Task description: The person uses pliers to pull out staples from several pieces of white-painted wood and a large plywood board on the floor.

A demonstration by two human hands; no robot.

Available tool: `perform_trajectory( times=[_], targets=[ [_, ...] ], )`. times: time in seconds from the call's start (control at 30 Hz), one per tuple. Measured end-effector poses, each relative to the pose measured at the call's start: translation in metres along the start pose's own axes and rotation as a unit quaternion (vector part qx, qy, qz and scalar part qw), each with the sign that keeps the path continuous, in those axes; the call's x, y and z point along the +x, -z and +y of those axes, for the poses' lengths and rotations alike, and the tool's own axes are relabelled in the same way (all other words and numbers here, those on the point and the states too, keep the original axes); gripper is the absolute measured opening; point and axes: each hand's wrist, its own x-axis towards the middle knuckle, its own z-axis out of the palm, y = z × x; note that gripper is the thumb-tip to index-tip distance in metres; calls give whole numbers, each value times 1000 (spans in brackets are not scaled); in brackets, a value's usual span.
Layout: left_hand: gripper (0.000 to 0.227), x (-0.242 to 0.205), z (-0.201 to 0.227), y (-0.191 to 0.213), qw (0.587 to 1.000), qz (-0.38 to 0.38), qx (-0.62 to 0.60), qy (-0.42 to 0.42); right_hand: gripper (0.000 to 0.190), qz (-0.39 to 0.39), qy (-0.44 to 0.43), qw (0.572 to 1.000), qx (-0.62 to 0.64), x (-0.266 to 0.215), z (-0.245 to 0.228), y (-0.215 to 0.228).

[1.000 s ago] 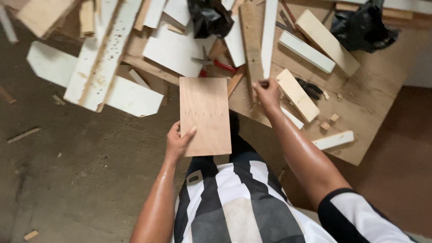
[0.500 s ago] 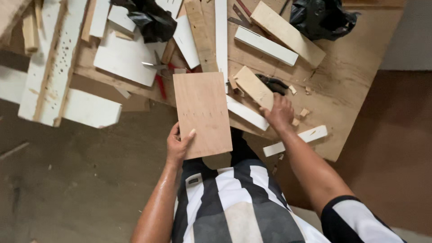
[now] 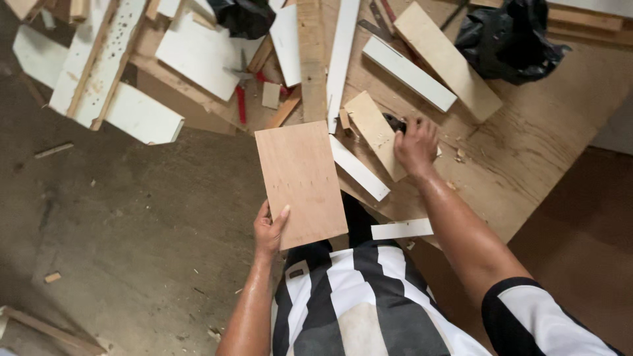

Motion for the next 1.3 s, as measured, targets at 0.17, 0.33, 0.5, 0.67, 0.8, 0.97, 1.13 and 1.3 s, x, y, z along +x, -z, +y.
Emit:
perform_trajectory(
  times=[0.17,0.33,0.5,0.67,0.8,0.97,1.13,1.3],
  targets=[
    [47,-8,5,2,999,0,-30,14,67,-86,-24,995,-55,7,-9,35],
    [51,-9,31,-17,998,-24,-36,50,73,-112,-19,991,-71,-14,-13,72],
    [50,-1,46,-22,992,-84,-9,92,61,-93,44,994,-48,-14,19,61],
    [53,17,24,-21,986,-148,3,75,54,-68,-70,986,133,-64,76,59],
    [53,23,11,-22,980,-181,-10,84,70,-90,-161,960,211,-166,92,67],
    [56,17,2,-29,978,-178,24,102,74,-197,-109,972,61,-251,75,87],
    [54,0,-9,-51,983,-164,29,74,70,-163,-85,983,11,-241,81,82],
    [48,-30,-22,-71,993,-101,3,55,63,-130,-75,988,-20,-183,129,77]
  ],
)
